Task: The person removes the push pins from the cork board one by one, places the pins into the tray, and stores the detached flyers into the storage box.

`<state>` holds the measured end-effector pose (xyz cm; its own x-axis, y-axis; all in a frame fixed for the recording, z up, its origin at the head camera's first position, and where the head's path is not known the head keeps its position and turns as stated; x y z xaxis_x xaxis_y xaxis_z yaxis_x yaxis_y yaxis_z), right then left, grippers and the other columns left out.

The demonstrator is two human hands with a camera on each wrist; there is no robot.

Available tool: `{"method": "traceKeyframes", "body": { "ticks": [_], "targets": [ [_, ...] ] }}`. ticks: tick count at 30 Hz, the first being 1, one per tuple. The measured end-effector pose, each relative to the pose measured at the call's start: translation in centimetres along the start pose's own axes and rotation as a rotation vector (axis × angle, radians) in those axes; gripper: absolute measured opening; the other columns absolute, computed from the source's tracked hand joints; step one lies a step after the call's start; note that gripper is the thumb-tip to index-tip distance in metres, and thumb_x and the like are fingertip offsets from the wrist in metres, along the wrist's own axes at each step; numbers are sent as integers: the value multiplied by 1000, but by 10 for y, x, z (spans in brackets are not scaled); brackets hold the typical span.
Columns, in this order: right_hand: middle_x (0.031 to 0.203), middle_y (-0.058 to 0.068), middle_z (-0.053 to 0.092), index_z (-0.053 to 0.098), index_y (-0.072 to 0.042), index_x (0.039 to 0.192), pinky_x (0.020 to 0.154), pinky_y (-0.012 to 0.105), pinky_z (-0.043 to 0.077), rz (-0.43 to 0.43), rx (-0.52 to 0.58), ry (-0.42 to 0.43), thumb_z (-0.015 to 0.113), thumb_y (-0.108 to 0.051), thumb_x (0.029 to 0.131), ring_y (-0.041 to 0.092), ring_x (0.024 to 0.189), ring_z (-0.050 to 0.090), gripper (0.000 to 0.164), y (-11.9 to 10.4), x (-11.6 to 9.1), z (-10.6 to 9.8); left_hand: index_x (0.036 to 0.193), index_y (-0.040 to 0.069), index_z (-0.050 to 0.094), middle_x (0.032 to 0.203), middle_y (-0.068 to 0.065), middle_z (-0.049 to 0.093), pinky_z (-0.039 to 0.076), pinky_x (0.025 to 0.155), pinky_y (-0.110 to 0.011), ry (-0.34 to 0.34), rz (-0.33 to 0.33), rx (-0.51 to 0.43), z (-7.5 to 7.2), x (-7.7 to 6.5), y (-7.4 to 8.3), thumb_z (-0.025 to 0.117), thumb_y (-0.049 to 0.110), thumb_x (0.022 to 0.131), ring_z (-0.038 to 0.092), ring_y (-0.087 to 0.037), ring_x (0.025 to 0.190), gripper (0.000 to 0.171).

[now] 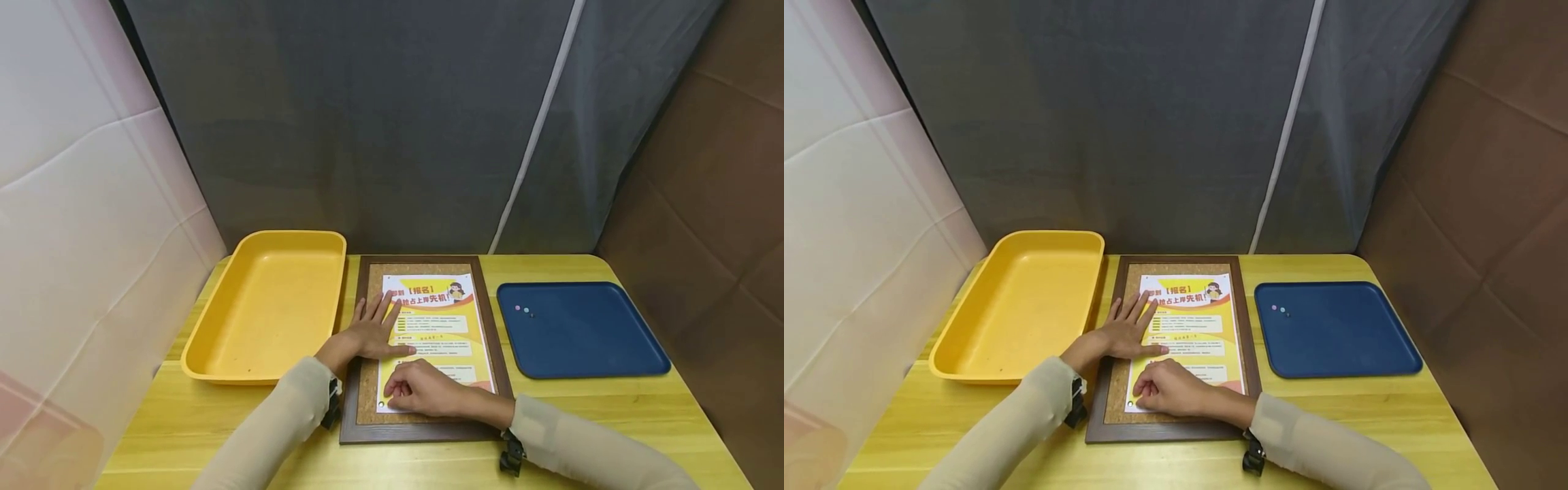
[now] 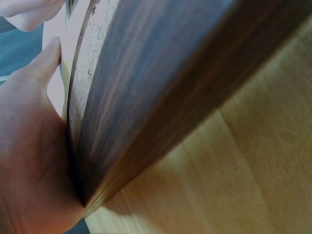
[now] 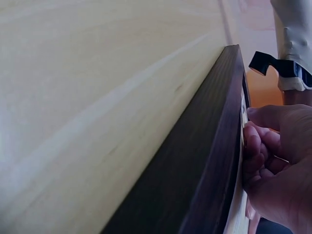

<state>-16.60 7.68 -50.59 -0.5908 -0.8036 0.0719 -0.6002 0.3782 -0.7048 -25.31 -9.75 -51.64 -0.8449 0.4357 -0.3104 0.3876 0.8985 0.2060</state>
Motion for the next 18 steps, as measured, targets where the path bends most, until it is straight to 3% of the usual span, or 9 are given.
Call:
{"method": "traceKeyframes", "body": {
  "ticks": [18],
  "targets": [
    [78,-10,62,80,-9,94,63,13,48,27,8,-6,79,-3,90,-8,67,50,7,0,4,8,171,15,-7,176,-10,-20,-12,126,-62,1,4,0,2,2,-2,49,81,95,-18,-33,162,115]
  ]
}}
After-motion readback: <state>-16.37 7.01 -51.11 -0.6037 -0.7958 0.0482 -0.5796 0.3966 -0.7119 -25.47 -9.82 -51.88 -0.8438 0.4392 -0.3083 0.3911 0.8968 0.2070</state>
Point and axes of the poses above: each hand's wrist, its own x-axis towards the middle knuckle, its own z-axis out of the palm, y = z × x, the point moved 1 cm from there along x, towards the middle knuckle
